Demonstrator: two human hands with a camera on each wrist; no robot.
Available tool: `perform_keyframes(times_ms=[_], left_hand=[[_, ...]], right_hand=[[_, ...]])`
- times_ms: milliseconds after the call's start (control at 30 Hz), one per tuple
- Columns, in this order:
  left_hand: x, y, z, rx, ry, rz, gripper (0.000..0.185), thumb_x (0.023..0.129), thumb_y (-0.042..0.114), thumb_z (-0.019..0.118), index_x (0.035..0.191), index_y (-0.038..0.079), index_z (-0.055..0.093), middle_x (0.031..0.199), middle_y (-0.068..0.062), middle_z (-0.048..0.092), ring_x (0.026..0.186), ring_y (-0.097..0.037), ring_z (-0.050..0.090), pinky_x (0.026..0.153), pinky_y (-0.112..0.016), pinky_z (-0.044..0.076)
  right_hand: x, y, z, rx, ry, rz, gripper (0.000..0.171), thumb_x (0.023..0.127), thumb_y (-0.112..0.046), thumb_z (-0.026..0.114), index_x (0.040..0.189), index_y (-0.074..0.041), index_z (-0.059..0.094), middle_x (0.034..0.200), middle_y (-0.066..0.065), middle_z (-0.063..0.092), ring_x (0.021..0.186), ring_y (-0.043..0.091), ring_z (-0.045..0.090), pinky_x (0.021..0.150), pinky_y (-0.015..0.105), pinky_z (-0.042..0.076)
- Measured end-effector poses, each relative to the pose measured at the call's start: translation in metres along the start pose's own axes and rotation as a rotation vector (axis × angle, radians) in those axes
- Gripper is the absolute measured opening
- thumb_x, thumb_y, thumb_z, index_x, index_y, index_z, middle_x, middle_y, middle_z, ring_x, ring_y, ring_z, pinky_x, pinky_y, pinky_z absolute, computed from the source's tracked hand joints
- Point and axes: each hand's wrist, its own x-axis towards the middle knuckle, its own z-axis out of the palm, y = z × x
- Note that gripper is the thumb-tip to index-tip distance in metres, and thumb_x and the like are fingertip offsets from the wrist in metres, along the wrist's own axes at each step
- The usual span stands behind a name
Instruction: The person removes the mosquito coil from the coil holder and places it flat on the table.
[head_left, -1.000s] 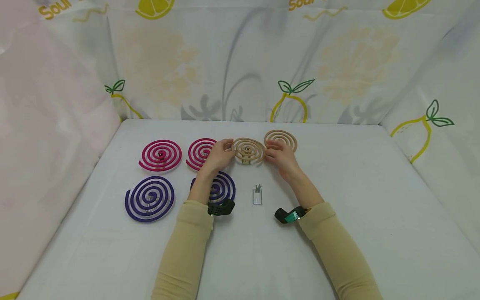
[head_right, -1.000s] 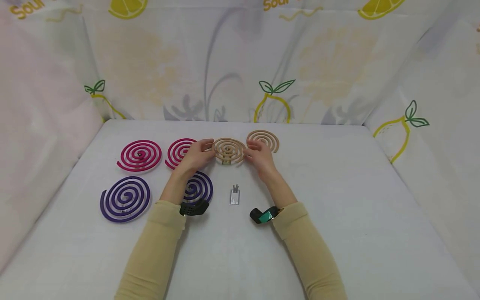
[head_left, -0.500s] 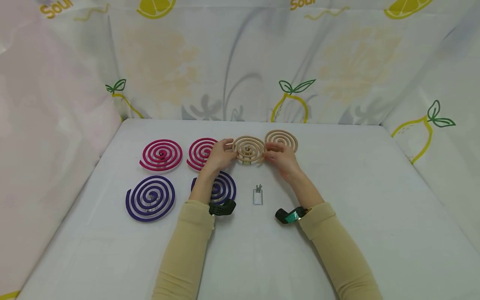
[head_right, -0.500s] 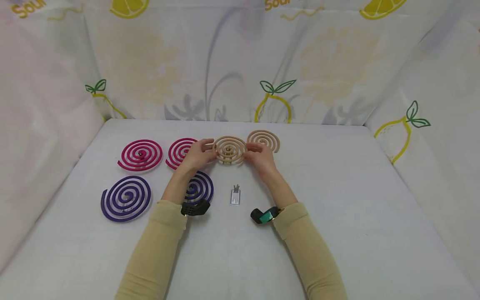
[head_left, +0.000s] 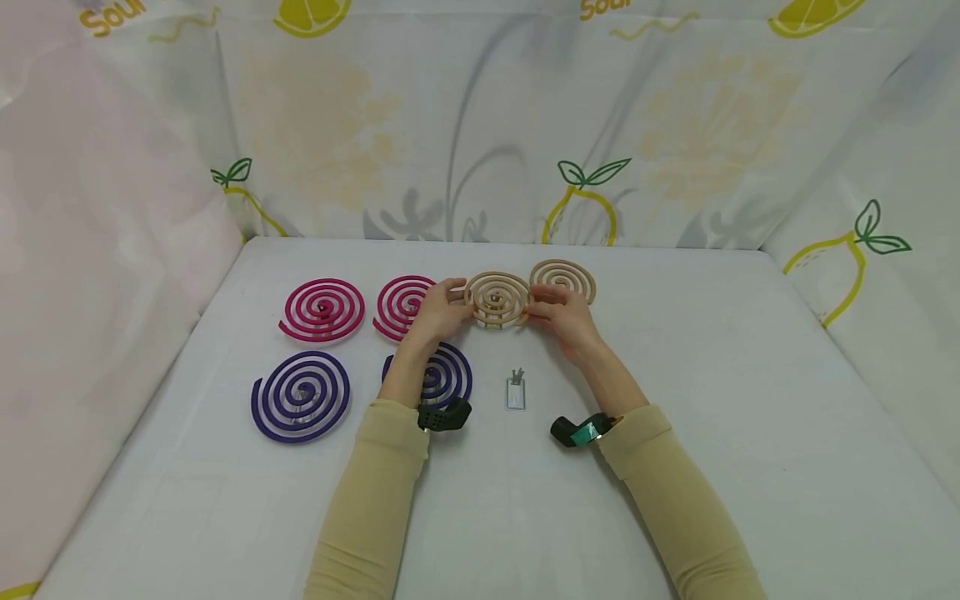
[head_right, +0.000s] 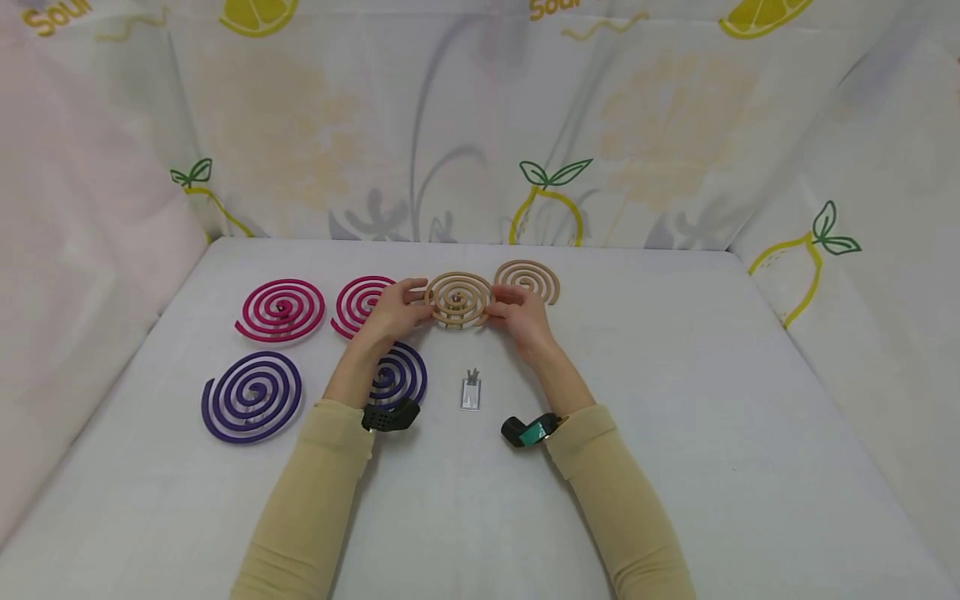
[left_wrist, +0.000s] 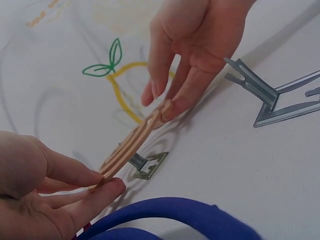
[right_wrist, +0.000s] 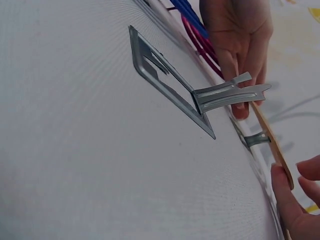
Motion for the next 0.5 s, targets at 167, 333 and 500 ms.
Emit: perform_keyframes(times_ms=[167,333,500], left_hand=[[0.0000,0.0012,-0.0008,-0.020,-0.001,0.005,0.057,0.096,-0.001,0.056,0.151,-0.001,0.037,0.145,-0.025,0.050,0.132,-0.031,0.052,0.105,-0.041,0.050],[-0.0008,0.0025,-0.0013,-0.039,-0.009,0.006,0.057,0.097,-0.001,0.055,0.151,-0.001,0.037,0.146,-0.025,0.049,0.130,-0.032,0.053,0.104,-0.042,0.050],[-0.0013,0.0032,-0.0009,-0.067,-0.011,0.014,0.057,0.096,-0.004,0.054,0.151,-0.001,0.036,0.145,-0.025,0.050,0.129,-0.032,0.054,0.103,-0.042,0.051]], right_hand=[[0.0008,0.0006,-0.0006,0.000,-0.001,-0.004,0.043,0.095,0.006,0.059,0.138,0.008,0.052,0.127,0.017,0.057,0.085,0.007,0.064,0.081,0.022,0.057],[0.0004,0.0000,-0.0006,0.000,0.005,-0.005,0.042,0.095,0.005,0.059,0.137,0.008,0.053,0.130,0.016,0.057,0.086,0.007,0.064,0.083,0.022,0.057],[-0.0011,-0.0021,-0.0009,0.012,0.005,-0.006,0.041,0.096,0.004,0.059,0.136,0.008,0.053,0.130,0.016,0.057,0.085,0.006,0.065,0.084,0.023,0.057]])
